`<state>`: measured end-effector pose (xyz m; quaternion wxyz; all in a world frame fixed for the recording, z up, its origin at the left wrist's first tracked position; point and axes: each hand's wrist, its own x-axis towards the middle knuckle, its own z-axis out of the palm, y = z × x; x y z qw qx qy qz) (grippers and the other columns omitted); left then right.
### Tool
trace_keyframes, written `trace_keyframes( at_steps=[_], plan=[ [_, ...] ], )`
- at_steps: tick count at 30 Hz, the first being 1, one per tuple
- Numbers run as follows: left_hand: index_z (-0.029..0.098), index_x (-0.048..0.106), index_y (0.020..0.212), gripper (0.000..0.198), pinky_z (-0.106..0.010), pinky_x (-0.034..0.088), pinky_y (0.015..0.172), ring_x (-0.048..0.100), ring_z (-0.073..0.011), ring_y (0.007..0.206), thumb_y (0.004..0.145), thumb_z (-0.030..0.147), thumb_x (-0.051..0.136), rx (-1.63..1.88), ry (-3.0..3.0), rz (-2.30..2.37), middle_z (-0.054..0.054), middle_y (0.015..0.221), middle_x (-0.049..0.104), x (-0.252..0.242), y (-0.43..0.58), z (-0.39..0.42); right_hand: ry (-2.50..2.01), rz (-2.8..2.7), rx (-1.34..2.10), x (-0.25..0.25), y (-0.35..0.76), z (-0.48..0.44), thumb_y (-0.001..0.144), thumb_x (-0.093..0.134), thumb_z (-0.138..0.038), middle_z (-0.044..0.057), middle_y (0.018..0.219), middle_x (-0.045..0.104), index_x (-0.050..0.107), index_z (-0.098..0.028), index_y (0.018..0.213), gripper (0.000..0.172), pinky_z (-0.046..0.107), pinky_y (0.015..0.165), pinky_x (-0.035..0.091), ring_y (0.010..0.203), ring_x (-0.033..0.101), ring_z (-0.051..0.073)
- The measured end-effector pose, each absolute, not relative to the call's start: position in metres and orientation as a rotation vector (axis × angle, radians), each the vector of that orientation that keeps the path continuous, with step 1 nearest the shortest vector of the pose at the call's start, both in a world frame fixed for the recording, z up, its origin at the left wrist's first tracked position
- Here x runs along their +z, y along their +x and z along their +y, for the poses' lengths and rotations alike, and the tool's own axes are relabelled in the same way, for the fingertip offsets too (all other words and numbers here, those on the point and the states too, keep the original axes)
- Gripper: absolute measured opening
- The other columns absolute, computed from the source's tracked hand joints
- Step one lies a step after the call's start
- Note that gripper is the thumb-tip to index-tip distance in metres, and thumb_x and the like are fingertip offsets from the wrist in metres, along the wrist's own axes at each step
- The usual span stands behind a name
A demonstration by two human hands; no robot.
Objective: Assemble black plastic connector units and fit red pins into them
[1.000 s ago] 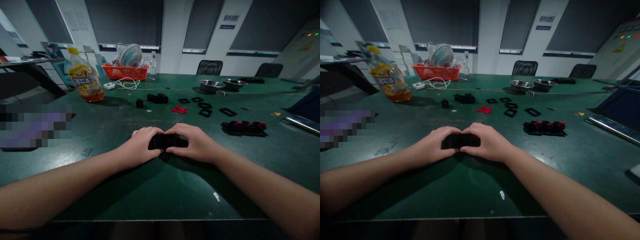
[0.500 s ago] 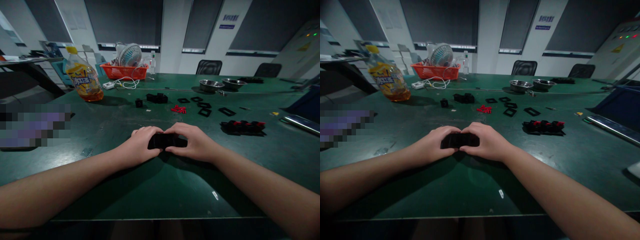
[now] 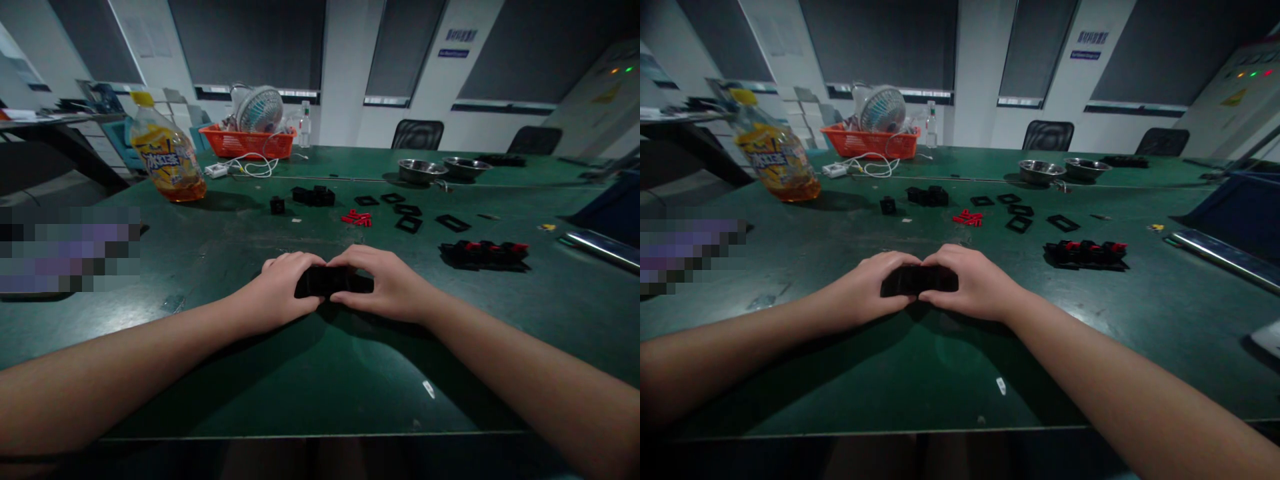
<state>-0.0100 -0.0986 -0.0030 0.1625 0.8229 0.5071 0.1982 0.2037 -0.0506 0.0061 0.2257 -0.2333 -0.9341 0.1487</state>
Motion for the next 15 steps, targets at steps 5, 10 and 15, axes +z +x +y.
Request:
trace_keyframes(
  at_steps=[5,10,15],
  plan=[
    [0.019,0.057,0.118,0.042,-0.049,0.040,0.099,0.054,-0.0294,0.115,0.078,0.029,0.061,0.569,2.376,1.445,-0.010,0.120,0.062,-0.0049,-0.0111,-0.0977,-0.634,-2.588,0.401,0.0067,0.2031,-0.0506,0.081,0.069,-0.035,0.008,0.099,0.067,0.065,-0.014,0.110,0.036,0.032,0.080,0.049,0.092,0.062,0.020],
    [0.019,0.057,0.118,0.041,-0.048,0.041,0.098,0.056,-0.0287,0.113,0.079,0.030,0.061,0.583,2.397,1.433,-0.009,0.119,0.062,-0.0071,-0.0118,-0.0974,-0.650,-2.590,0.397,0.0075,0.2029,-0.0511,0.080,0.070,-0.035,0.008,0.099,0.067,0.065,-0.014,0.110,0.038,0.032,0.081,0.049,0.093,0.062,0.020],
    [0.019,0.055,0.116,0.039,-0.047,0.042,0.096,0.057,-0.0280,0.110,0.078,0.029,0.061,0.604,2.365,1.448,-0.008,0.116,0.063,-0.0055,-0.0103,-0.0984,-0.666,-2.582,0.408,0.0085,0.2026,-0.0513,0.079,0.070,-0.033,0.008,0.098,0.067,0.065,-0.014,0.109,0.036,0.032,0.078,0.049,0.090,0.063,0.020]
  ],
)
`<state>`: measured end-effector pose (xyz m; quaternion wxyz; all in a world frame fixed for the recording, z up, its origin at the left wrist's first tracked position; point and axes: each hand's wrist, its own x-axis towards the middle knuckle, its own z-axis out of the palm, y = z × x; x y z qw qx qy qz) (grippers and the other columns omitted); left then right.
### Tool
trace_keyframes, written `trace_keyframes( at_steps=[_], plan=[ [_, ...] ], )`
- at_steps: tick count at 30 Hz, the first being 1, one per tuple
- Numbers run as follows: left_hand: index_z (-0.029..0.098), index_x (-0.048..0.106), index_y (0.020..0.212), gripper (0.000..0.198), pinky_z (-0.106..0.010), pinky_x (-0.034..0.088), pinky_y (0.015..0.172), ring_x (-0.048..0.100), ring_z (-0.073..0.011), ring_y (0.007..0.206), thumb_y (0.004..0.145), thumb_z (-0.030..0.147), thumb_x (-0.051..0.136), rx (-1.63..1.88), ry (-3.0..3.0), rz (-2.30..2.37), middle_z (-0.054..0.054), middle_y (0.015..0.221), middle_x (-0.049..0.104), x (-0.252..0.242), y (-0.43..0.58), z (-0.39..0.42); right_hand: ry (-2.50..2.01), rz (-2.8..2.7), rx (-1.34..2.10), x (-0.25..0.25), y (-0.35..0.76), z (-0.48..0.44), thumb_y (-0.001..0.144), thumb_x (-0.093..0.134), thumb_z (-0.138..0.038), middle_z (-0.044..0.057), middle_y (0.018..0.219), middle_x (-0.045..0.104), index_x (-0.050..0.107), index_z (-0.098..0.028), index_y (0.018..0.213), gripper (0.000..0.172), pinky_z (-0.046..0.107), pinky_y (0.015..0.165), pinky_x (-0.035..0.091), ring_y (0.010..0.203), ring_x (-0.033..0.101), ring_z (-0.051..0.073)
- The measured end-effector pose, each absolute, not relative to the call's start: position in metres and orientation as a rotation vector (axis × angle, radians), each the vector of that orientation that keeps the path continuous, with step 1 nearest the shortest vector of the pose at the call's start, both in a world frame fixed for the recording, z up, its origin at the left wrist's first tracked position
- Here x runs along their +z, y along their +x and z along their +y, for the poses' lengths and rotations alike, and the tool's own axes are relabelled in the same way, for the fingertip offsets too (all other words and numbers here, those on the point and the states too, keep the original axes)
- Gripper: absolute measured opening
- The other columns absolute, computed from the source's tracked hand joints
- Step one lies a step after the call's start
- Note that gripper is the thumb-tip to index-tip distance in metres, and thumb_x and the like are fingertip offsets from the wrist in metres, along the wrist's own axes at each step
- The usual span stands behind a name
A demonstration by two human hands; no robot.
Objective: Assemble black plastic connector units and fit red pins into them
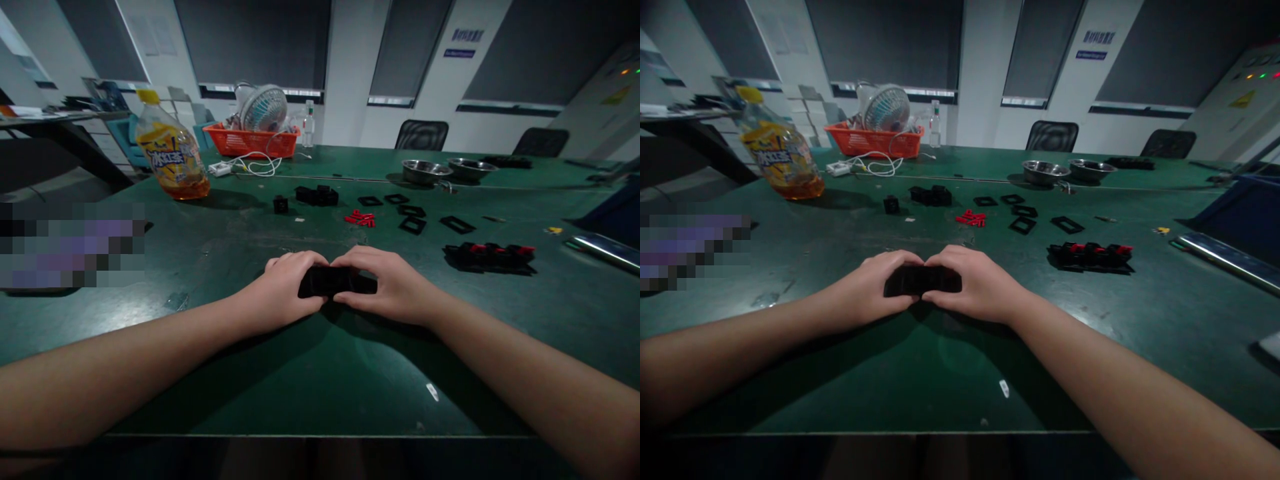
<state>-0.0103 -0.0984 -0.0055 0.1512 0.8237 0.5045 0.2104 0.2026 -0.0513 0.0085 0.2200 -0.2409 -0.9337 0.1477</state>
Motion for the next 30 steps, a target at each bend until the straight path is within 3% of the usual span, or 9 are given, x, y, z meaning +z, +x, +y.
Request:
trace_keyframes(
  at_steps=[14,30],
  plan=[
    [0.020,0.056,0.109,0.038,-0.046,0.043,0.094,0.058,-0.0282,0.104,0.080,0.045,0.060,0.594,2.345,1.448,-0.008,0.110,0.063,0.0007,-0.0094,-0.1037,-0.666,-2.594,0.403,0.0090,0.2020,-0.0522,0.079,0.070,-0.033,0.008,0.097,0.067,0.065,-0.015,0.109,0.035,0.032,0.078,0.049,0.090,0.063,0.020],
    [0.021,0.053,0.114,0.035,-0.048,0.039,0.099,0.054,-0.0278,0.113,0.088,0.044,0.052,0.539,2.357,1.433,-0.009,0.120,0.061,0.0003,-0.0109,-0.1029,-0.640,-2.605,0.406,0.0093,0.2024,-0.0523,0.081,0.069,-0.032,0.009,0.100,0.068,0.065,-0.016,0.110,0.034,0.033,0.081,0.050,0.093,0.063,0.021]
  ],
)
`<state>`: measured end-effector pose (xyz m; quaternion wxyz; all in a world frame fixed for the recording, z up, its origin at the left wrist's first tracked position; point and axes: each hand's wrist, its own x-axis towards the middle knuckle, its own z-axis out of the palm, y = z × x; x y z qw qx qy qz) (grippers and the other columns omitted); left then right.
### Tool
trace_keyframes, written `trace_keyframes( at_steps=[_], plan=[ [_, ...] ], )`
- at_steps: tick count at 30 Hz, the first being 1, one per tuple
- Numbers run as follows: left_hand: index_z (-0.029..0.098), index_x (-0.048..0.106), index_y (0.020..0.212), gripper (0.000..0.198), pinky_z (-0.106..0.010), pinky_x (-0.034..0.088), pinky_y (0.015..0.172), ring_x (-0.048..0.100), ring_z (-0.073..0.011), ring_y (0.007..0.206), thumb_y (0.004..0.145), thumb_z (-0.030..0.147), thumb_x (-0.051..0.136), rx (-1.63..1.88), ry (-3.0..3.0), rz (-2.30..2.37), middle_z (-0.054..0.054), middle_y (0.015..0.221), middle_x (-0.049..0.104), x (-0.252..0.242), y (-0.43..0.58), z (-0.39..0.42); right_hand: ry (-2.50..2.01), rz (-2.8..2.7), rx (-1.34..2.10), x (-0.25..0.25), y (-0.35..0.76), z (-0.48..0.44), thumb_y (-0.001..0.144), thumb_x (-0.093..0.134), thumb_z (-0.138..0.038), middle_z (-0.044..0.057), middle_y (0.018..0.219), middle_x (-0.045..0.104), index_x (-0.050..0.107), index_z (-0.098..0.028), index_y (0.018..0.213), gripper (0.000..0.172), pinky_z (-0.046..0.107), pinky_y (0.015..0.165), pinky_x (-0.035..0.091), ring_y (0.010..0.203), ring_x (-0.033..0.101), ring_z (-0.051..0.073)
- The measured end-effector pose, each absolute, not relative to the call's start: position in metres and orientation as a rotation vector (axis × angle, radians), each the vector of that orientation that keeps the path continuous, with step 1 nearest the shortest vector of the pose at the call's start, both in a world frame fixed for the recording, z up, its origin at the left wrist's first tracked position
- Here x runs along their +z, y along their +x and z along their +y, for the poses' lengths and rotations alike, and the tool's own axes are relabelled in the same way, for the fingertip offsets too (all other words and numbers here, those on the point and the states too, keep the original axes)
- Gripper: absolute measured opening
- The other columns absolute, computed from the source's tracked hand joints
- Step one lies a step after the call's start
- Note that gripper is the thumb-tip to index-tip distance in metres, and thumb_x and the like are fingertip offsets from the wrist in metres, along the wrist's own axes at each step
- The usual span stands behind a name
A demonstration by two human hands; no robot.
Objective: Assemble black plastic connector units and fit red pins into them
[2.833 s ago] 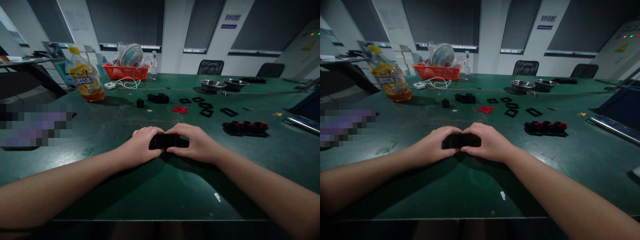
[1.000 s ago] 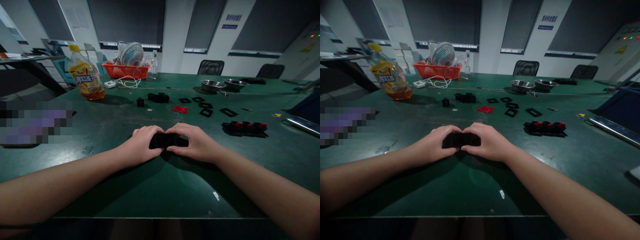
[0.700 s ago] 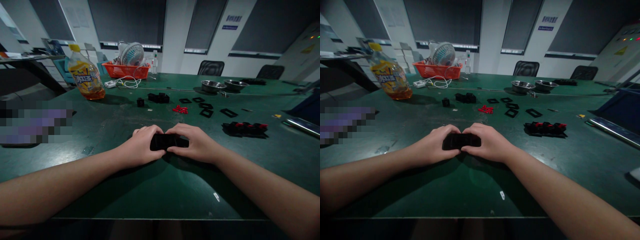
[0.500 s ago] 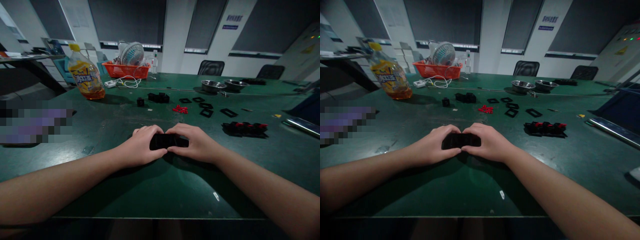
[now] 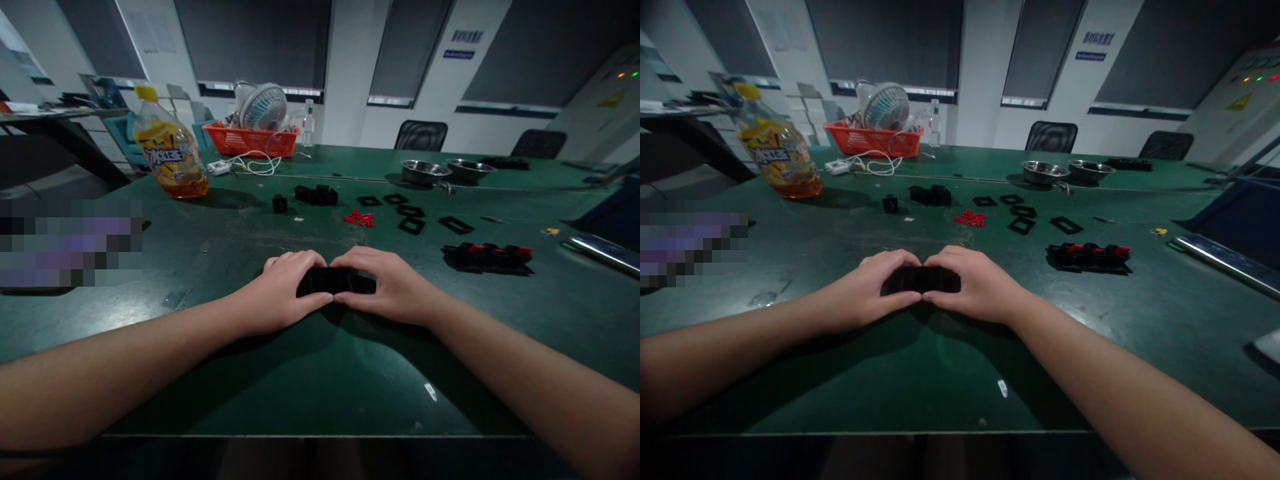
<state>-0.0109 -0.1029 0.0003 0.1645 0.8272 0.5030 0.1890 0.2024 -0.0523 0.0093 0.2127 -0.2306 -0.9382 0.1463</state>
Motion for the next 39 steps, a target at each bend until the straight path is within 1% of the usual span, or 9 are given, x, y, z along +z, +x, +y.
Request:
trace_keyframes(
  at_steps=[4,11,17,23,29,35,39],
  plan=[
    [0.021,0.053,0.114,0.036,-0.048,0.039,0.099,0.054,-0.0280,0.114,0.088,0.044,0.053,0.527,2.345,1.453,-0.009,0.121,0.061,0.0018,-0.0101,-0.1031,-0.630,-2.602,0.428,0.0094,0.2023,-0.0522,0.082,0.068,-0.032,0.008,0.101,0.068,0.066,-0.018,0.110,0.032,0.034,0.081,0.050,0.093,0.064,0.020],
    [0.021,0.053,0.115,0.036,-0.048,0.039,0.099,0.053,-0.0286,0.114,0.087,0.044,0.053,0.507,2.363,1.451,-0.009,0.122,0.060,0.0003,-0.0103,-0.1027,-0.619,-2.613,0.423,0.0083,0.2033,-0.0518,0.081,0.068,-0.033,0.009,0.102,0.068,0.065,-0.016,0.110,0.033,0.033,0.082,0.050,0.094,0.064,0.020],
    [0.021,0.053,0.113,0.034,-0.047,0.039,0.098,0.053,-0.0281,0.113,0.087,0.042,0.054,0.514,2.372,1.450,-0.009,0.119,0.060,-0.0009,-0.0105,-0.1019,-0.623,-2.612,0.425,0.0085,0.2025,-0.0522,0.081,0.069,-0.033,0.008,0.101,0.068,0.066,-0.018,0.110,0.033,0.034,0.081,0.050,0.094,0.064,0.021],
    [0.020,0.053,0.116,0.037,-0.048,0.038,0.099,0.052,-0.0286,0.114,0.087,0.044,0.054,0.518,2.383,1.442,-0.010,0.121,0.060,-0.0010,-0.0109,-0.1023,-0.619,-2.620,0.408,0.0078,0.2024,-0.0513,0.082,0.068,-0.034,0.008,0.101,0.068,0.066,-0.018,0.109,0.032,0.033,0.082,0.050,0.094,0.064,0.020],
    [0.020,0.053,0.117,0.038,-0.048,0.037,0.100,0.051,-0.0286,0.116,0.088,0.044,0.052,0.519,2.381,1.435,-0.010,0.123,0.059,-0.0015,-0.0111,-0.1022,-0.616,-2.618,0.415,0.0081,0.2032,-0.0511,0.082,0.067,-0.033,0.008,0.101,0.068,0.065,-0.016,0.109,0.032,0.032,0.082,0.050,0.094,0.064,0.020],
    [0.020,0.053,0.118,0.038,-0.049,0.036,0.100,0.051,-0.0286,0.116,0.089,0.045,0.051,0.513,2.387,1.428,-0.010,0.123,0.059,-0.0022,-0.0114,-0.1018,-0.621,-2.614,0.420,0.0077,0.2028,-0.0513,0.082,0.068,-0.033,0.008,0.101,0.068,0.066,-0.017,0.109,0.032,0.032,0.082,0.050,0.094,0.064,0.020],
    [0.019,0.052,0.118,0.038,-0.049,0.036,0.100,0.051,-0.0287,0.116,0.089,0.045,0.051,0.510,2.389,1.429,-0.010,0.123,0.059,-0.0033,-0.0116,-0.1013,-0.628,-2.621,0.415,0.0079,0.2027,-0.0509,0.081,0.068,-0.033,0.009,0.102,0.068,0.065,-0.015,0.111,0.035,0.033,0.083,0.050,0.095,0.064,0.020]
  ],
)
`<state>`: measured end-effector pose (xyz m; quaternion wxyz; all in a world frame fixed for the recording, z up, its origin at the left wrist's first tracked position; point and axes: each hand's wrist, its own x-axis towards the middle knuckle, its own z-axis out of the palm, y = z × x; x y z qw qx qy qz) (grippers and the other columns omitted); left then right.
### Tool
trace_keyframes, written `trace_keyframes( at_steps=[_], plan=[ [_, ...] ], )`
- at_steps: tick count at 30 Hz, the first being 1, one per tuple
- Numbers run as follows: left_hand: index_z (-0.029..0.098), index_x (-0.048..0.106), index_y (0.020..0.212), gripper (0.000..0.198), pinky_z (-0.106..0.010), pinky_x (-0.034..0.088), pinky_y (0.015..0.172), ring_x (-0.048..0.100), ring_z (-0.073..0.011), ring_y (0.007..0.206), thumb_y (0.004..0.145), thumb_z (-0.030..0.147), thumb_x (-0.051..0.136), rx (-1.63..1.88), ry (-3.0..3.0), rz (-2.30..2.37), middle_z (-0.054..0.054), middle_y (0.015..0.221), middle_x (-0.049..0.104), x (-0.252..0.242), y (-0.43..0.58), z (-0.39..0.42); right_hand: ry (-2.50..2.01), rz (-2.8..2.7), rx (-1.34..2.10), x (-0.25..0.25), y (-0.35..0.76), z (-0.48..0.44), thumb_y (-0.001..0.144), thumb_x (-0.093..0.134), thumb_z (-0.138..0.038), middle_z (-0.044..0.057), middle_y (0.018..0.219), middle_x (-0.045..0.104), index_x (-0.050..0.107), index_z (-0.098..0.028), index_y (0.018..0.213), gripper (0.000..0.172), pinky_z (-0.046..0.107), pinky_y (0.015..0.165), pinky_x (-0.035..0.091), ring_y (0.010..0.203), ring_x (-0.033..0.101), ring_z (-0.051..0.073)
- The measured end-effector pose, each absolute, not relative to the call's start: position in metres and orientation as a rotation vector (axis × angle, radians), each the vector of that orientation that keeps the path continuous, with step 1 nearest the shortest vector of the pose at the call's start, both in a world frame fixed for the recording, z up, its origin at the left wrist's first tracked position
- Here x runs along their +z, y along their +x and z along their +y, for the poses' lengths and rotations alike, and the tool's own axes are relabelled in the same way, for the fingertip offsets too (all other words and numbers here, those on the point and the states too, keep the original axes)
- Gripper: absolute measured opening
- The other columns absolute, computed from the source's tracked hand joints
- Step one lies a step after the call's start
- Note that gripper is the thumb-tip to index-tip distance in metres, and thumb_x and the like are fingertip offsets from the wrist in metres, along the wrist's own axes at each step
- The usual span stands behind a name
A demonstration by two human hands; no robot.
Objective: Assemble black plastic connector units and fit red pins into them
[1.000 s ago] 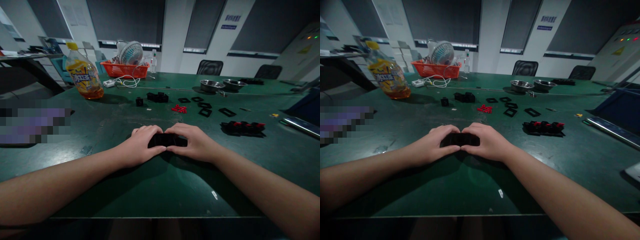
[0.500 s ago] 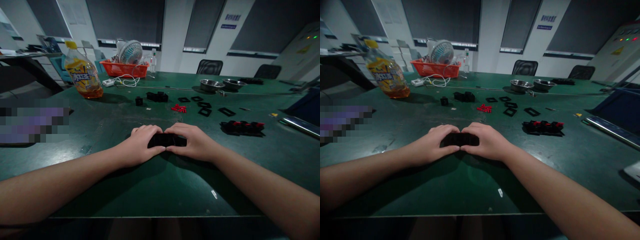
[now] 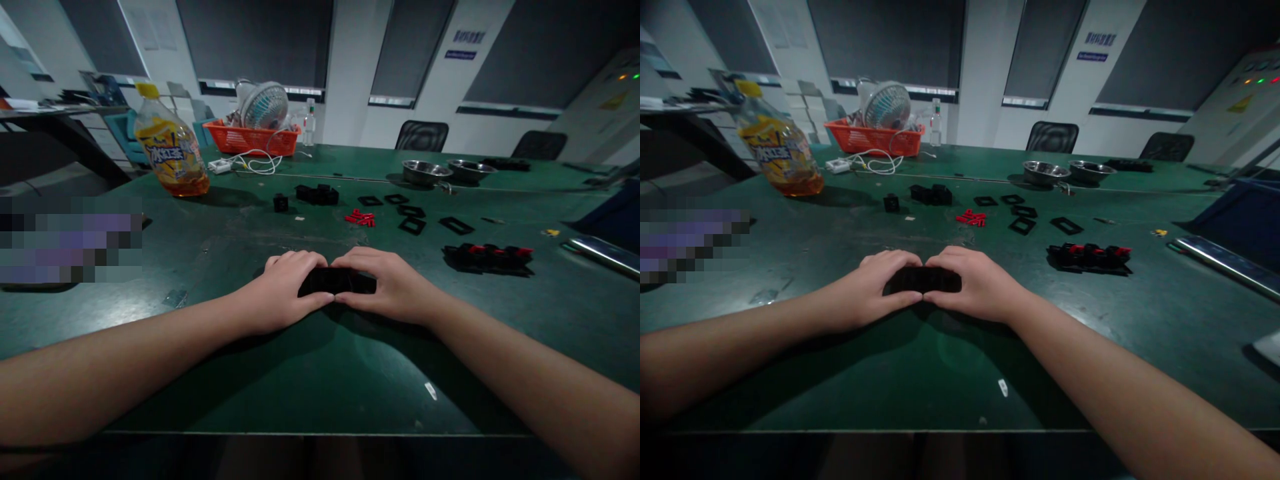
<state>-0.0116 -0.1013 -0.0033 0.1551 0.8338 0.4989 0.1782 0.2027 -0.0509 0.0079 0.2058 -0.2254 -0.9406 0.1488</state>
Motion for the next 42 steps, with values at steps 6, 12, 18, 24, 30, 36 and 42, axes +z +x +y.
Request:
trace_keyframes(
  at_steps=[6,12,18,24,30,36,42],
  plan=[
    [0.021,0.052,0.118,0.037,-0.048,0.037,0.099,0.051,-0.0280,0.116,0.089,0.044,0.051,0.517,2.399,1.430,-0.009,0.123,0.059,-0.0047,-0.0115,-0.1013,-0.622,-2.624,0.393,0.0073,0.2022,-0.0506,0.081,0.069,-0.032,0.010,0.101,0.068,0.065,-0.011,0.112,0.037,0.032,0.082,0.050,0.094,0.063,0.020],
    [0.021,0.052,0.117,0.036,-0.048,0.037,0.099,0.051,-0.0280,0.116,0.089,0.044,0.051,0.525,2.396,1.433,-0.009,0.123,0.059,-0.0054,-0.0114,-0.1013,-0.624,-2.615,0.381,0.0077,0.2019,-0.0509,0.080,0.069,-0.031,0.010,0.100,0.068,0.066,-0.011,0.111,0.037,0.031,0.082,0.050,0.093,0.063,0.020],
    [0.020,0.052,0.117,0.036,-0.048,0.037,0.098,0.051,-0.0284,0.115,0.089,0.043,0.051,0.521,2.401,1.435,-0.010,0.123,0.059,-0.0051,-0.0114,-0.1012,-0.644,-2.602,0.396,0.0079,0.2017,-0.0516,0.079,0.070,-0.032,0.009,0.100,0.068,0.066,-0.016,0.110,0.035,0.033,0.081,0.051,0.093,0.064,0.021],
    [0.020,0.052,0.117,0.036,-0.048,0.037,0.098,0.051,-0.0279,0.115,0.089,0.043,0.051,0.532,2.399,1.428,-0.009,0.122,0.059,-0.0052,-0.0113,-0.1017,-0.653,-2.604,0.406,0.0079,0.2022,-0.0513,0.080,0.070,-0.033,0.009,0.100,0.068,0.067,-0.016,0.111,0.035,0.033,0.081,0.051,0.093,0.064,0.021],
    [0.021,0.053,0.117,0.035,-0.049,0.036,0.099,0.051,-0.0276,0.115,0.090,0.043,0.052,0.542,2.394,1.418,-0.009,0.122,0.059,-0.0053,-0.0116,-0.1018,-0.649,-2.605,0.404,0.0074,0.2027,-0.0509,0.080,0.070,-0.033,0.009,0.100,0.068,0.067,-0.014,0.111,0.037,0.033,0.081,0.051,0.092,0.064,0.020],
    [0.020,0.052,0.118,0.037,-0.049,0.036,0.100,0.051,-0.0275,0.115,0.090,0.043,0.052,0.533,2.391,1.418,-0.009,0.122,0.059,-0.0048,-0.0115,-0.1022,-0.658,-2.600,0.410,0.0078,0.2028,-0.0511,0.079,0.070,-0.032,0.009,0.100,0.068,0.067,-0.014,0.110,0.036,0.033,0.082,0.051,0.092,0.064,0.021],
    [0.021,0.053,0.117,0.036,-0.049,0.037,0.099,0.051,-0.0276,0.115,0.089,0.043,0.052,0.550,2.400,1.420,-0.009,0.122,0.059,-0.0060,-0.0118,-0.1016,-0.655,-2.604,0.402,0.0081,0.2026,-0.0512,0.079,0.070,-0.033,0.009,0.100,0.068,0.067,-0.014,0.110,0.037,0.033,0.081,0.051,0.092,0.064,0.021]
  ],
)
